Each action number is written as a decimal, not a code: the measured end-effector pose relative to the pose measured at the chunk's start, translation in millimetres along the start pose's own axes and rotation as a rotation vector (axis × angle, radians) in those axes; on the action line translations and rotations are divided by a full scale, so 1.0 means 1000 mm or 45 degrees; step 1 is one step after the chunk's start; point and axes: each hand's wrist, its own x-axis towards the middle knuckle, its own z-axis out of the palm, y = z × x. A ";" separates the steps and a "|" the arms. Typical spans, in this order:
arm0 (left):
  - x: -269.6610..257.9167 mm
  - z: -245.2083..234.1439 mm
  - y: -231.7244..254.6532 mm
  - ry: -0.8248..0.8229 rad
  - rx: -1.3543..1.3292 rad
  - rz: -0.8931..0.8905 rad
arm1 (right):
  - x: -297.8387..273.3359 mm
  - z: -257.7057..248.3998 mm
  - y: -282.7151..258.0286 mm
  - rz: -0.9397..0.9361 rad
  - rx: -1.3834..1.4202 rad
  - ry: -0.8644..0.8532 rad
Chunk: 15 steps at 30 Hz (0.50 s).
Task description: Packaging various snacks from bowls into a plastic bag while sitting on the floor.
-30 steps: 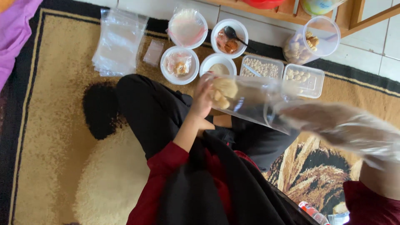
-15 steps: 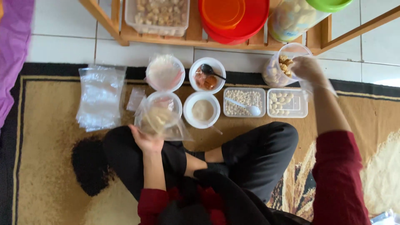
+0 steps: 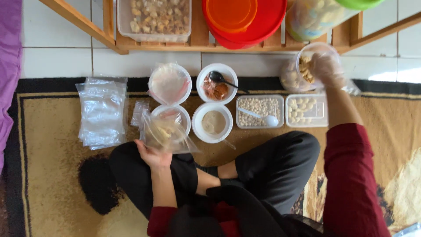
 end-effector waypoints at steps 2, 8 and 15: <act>0.013 -0.027 0.007 -0.575 0.059 -0.123 | -0.042 -0.043 -0.026 -0.380 0.085 0.057; 0.023 -0.064 -0.007 -0.419 0.073 -0.079 | -0.139 -0.160 -0.085 -0.566 -0.139 0.084; -0.032 -0.039 -0.061 -0.429 0.173 -0.281 | -0.333 -0.233 -0.190 -1.325 -0.149 0.204</act>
